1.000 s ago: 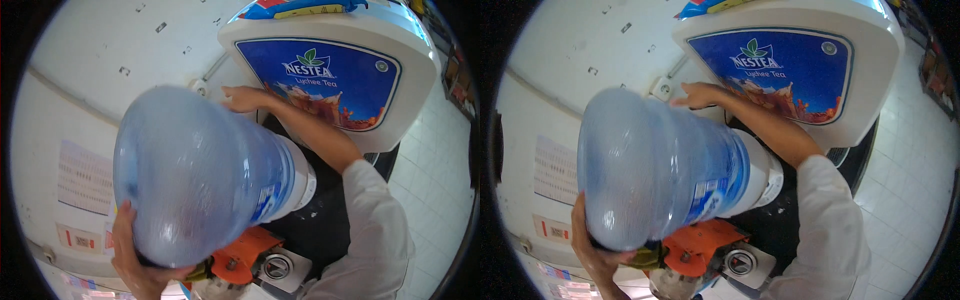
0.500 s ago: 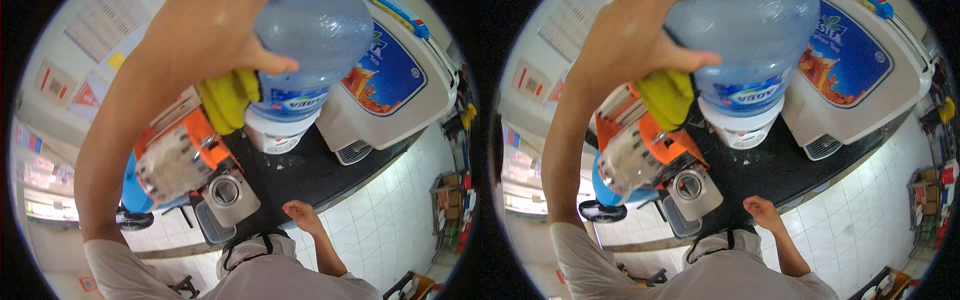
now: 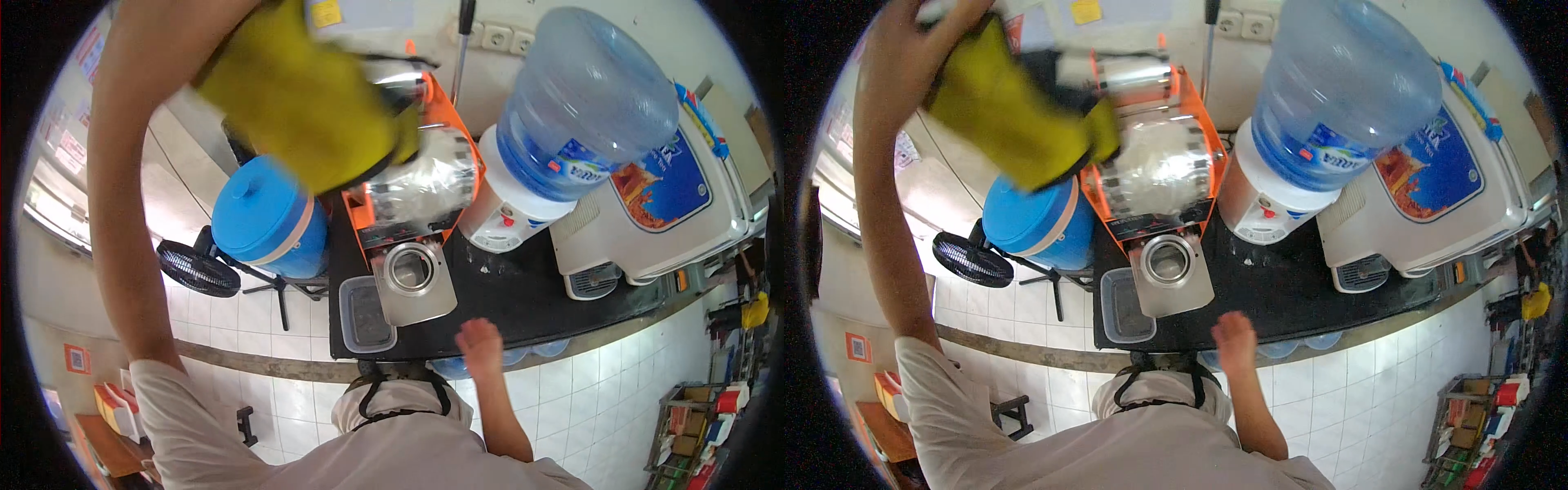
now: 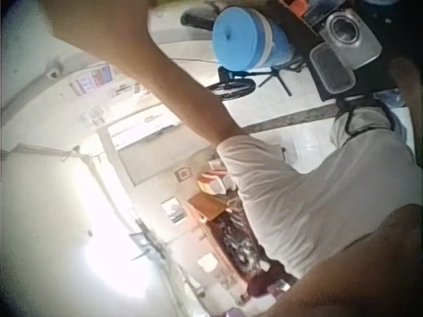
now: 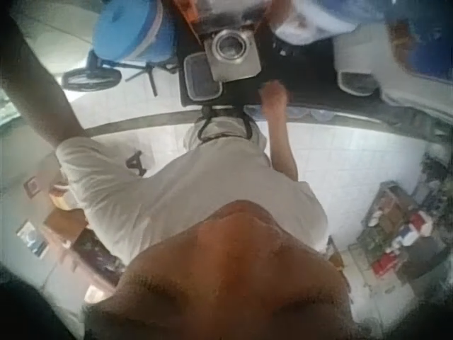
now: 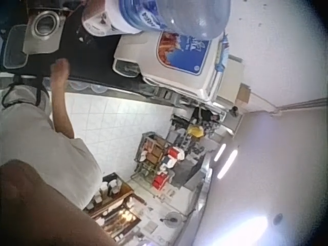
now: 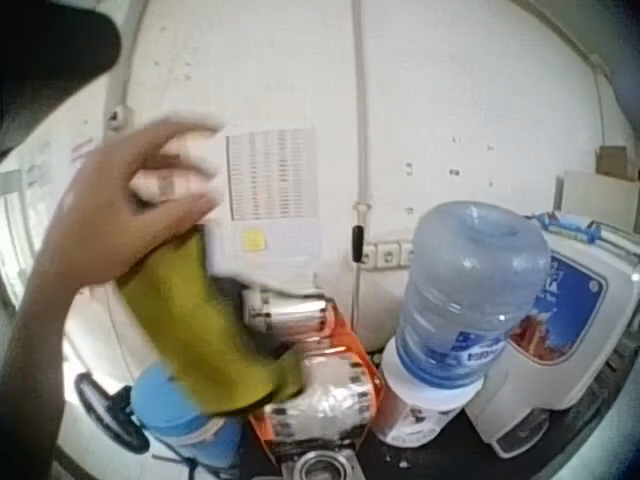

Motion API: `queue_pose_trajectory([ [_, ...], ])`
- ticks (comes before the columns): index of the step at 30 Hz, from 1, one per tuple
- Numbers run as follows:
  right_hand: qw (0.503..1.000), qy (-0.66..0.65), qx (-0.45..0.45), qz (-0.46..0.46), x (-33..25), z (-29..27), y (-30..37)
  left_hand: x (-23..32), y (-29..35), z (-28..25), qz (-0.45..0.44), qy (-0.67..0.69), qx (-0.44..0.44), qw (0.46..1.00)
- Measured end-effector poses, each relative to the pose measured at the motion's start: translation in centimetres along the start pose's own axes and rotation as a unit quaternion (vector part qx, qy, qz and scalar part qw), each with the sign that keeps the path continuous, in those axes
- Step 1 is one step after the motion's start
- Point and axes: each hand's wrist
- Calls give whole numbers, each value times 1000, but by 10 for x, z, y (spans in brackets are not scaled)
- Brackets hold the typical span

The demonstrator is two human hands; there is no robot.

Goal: Cleaning the drip trays and exterior of a beverage dispenser station.

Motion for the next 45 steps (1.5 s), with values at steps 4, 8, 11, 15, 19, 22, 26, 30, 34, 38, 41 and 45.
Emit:
queue_pose_trajectory([
  [4, 989, -12, 63, 134, 32, 68, -13, -38, 124, -51, -189, 1, -107, 976],
  [8, 994, -32, 4, 106, 40, 95, -43, -35, 275, -90, -472, 12, -174, 864],
  [11, 990, -77, -35, 113, 38, 98, -92, -17, 401, -90, -401, 38, -198, 894],
  [15, 992, 111, 0, 60, 36, 114, -105, 45, 420, -51, -629, 147, -254, 720],
  [19, 980, 151, 112, -71, 9, 95, -120, 77, 419, 33, -460, 244, -227, 823],
  [22, 979, 125, -90, 133, 10, 112, -136, 92, 370, 102, -384, 183, -312, 850],
  [26, 974, 132, -143, 120, 20, 128, -123, 92, 319, 149, -377, 110, -369, 843],
  [30, 865, 275, 105, -406, 18, 116, -146, 91, 310, 173, -343, 87, -391, 849],
  [34, 769, 465, 134, -418, 22, 144, -140, 78, 320, 171, -283, 87, -435, 850],
  [38, 838, 350, 218, -357, 7, 152, -128, 66, 324, 167, -252, 76, -473, 841],
  [41, 815, 395, 85, -416, -25, 141, -148, 71, 325, 175, -241, 89, -445, 858],
  [45, 824, 404, 143, -370, -11, 162, -130, 60, 330, 167, -264, 113, -414, 863],
])
Point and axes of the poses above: each hand's wrist, its own y-axis away from the middle knuckle, its own z-axis out of the palm, x = y × z, and after that the axes turned 12 degrees about z, right-handed
